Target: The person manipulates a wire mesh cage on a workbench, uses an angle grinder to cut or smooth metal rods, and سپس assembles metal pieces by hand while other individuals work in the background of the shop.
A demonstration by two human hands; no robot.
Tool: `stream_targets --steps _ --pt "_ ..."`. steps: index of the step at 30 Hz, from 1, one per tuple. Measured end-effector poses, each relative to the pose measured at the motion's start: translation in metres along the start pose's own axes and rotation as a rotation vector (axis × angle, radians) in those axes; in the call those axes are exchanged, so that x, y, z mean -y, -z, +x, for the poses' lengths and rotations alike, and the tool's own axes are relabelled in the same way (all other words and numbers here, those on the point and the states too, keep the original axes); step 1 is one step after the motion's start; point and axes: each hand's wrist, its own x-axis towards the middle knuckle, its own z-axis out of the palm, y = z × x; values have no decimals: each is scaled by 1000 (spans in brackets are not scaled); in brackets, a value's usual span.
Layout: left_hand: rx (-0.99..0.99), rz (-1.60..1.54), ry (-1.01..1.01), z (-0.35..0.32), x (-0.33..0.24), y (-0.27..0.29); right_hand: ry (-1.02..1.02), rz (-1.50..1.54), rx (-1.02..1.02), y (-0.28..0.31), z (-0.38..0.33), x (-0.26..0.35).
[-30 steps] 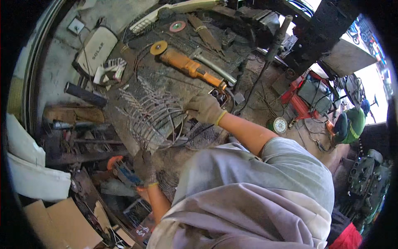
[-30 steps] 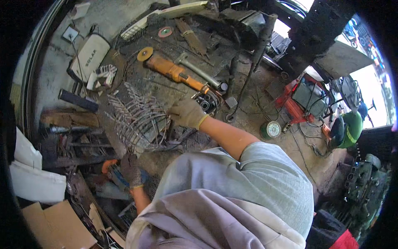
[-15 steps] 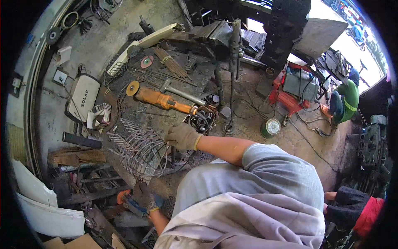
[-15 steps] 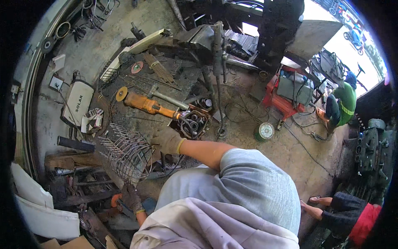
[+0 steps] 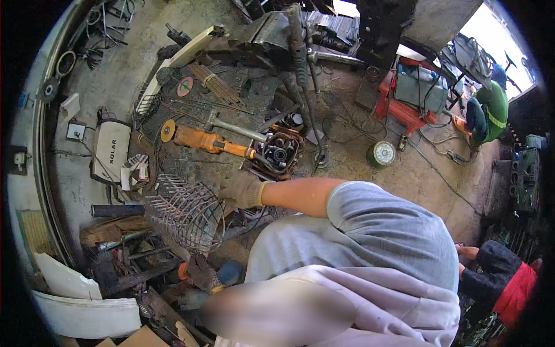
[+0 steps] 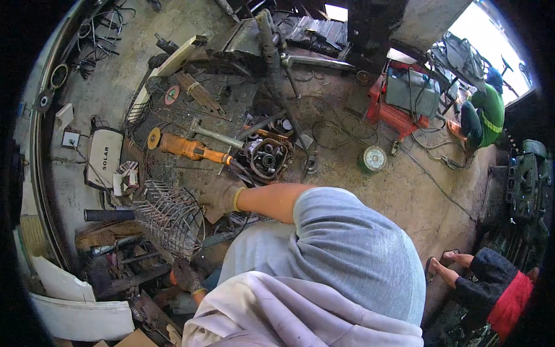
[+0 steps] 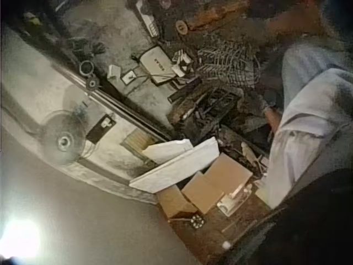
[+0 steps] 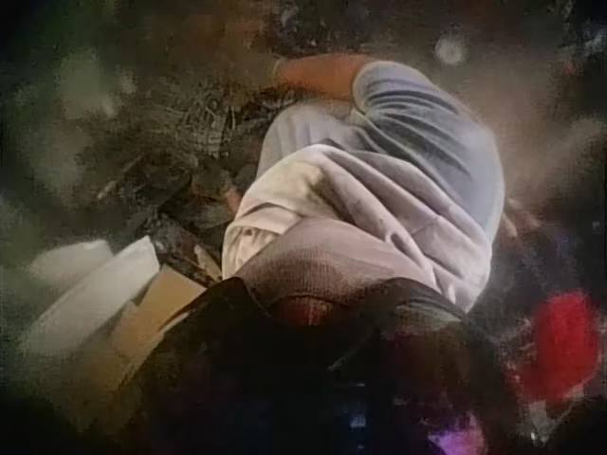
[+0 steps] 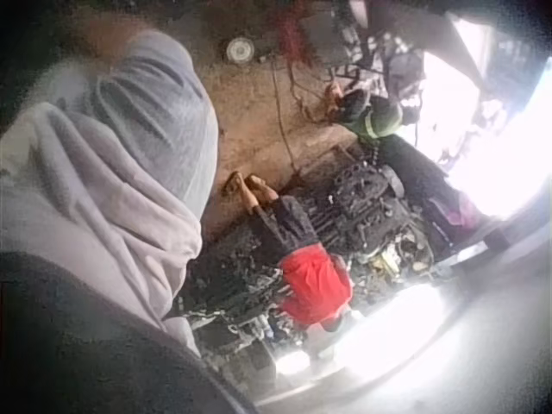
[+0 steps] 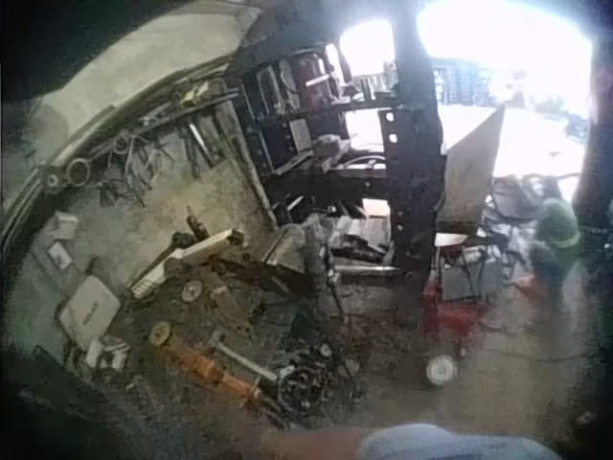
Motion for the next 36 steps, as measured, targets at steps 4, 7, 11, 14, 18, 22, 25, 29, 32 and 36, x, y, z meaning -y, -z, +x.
stream_targets --steps 4,7,11,14,18,22,25,29,32,36 --pt "-13 -91 99 -2 -13 2 -28 33 82 15 1 7" --pt "18 -37 -11 3 -23 12 57 24 -36 14 0 0" --pt "-62 -36 -7 0 -13 5 90 -71 -72 -7 3 -8" --pt "-83 25 86 -3 -8 1 38 -22 36 -13 5 -5" --pt "-41 1 129 -1 -27 0 49 9 131 6 7 -11" --pt "-154 95 -65 -3 12 -13 147 2 -4 -3 8 -10" --pt "-180 40 -67 -3 19 -17 105 36 -12 6 5 -6" --pt "-40 -67 30 3 4 -24 71 -33 35 8 1 -12" --pt "-152 143 -35 -14 86 -15 88 43 175 23 11 14" --pt "-146 -55 134 1 -3 -25 55 30 72 10 4 -12"
